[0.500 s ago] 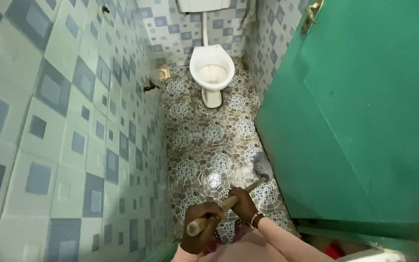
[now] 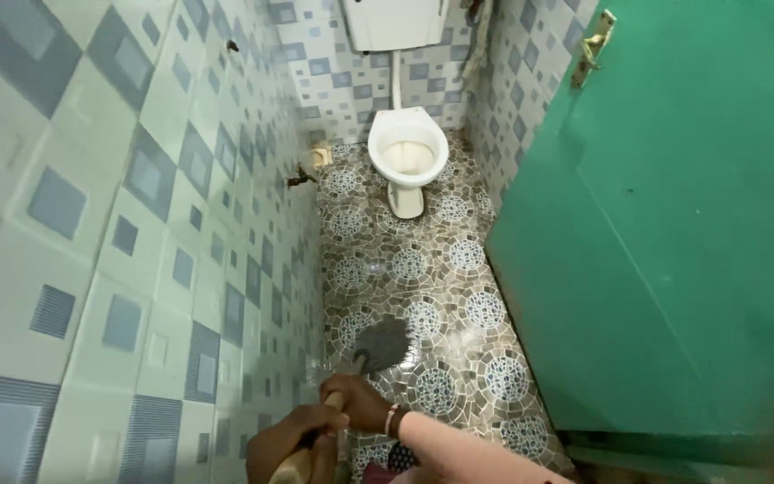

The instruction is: The recorder is mopping the tiled floor of a bathroom.

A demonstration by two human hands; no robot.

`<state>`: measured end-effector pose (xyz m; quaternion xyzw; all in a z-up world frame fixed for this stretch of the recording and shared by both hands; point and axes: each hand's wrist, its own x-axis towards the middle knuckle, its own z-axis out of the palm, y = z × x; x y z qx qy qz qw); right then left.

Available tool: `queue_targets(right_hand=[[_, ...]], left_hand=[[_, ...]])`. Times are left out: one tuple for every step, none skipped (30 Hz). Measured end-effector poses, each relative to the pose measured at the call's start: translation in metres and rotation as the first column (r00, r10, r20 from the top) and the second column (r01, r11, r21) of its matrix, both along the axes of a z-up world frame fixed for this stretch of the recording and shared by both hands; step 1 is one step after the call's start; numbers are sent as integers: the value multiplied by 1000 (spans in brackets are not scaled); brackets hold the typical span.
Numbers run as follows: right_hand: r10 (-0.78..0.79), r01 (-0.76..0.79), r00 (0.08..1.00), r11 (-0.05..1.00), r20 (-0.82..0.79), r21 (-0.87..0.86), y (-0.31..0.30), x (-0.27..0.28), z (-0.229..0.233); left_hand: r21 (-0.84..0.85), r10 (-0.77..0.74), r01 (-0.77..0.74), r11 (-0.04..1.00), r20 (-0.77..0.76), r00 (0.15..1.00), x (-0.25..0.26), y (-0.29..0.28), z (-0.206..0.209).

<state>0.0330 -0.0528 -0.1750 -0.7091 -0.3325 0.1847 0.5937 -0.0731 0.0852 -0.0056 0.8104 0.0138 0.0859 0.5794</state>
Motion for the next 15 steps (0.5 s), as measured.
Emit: queue_targets(right_hand=[[88,-85,994,995,-70,41,5,-2,0],[95,-93,993,995,-66,42,12,-3,3],[137,-136,990,991,-34,15,17,-8,6],[179,-179,984,984,-3,-13,22,-12,7],[185,-185,983,983,-1,-12,21,-14,12],[193,-190,980,980,43,-56,20,-17,15],[198,-190,977,977,80,-96,19,-25,18],[200,-193,977,977,76,-92,13,-28,16],[190,-179,977,977,96,-113,6,-33,13],[181,-165,977,977,115,-133,-2,-38,11],[178,-162,978,977,111,-136,-13,-41,12],[159,-142,983,976,95,-165,-24,-43,14],[141,-123,987,973,80,-197,-36,-46,16],[140,-122,987,972,78,-203,-50,-51,16],[102,-91,994,965,32,-244,-61,-54,19]], left_hand=[[79,10,-11,997,15,1000,-3,4,-7],[80,17,-19,997,19,1000,-5,9,-7],[156,22,-33,987,74,997,-10,13,-7],[232,22,-52,971,129,991,-15,16,-9],[232,28,-58,971,130,991,-19,24,-13],[154,107,-115,981,59,993,-25,31,-18],[83,175,-173,982,-24,984,-34,39,-23],[87,177,-174,981,-28,984,-39,34,-26],[-30,178,-179,983,-31,984,-46,28,-30],[-147,179,-183,972,-34,983,-53,23,-33],[-149,176,-180,972,-38,984,-56,10,-30],[-169,180,-166,971,70,981,-59,-2,-26],[-191,186,-152,970,179,966,-62,-15,-21],[-197,186,-150,969,177,967,-64,-27,-21],[-236,163,-115,965,199,966,-62,-36,-18]])
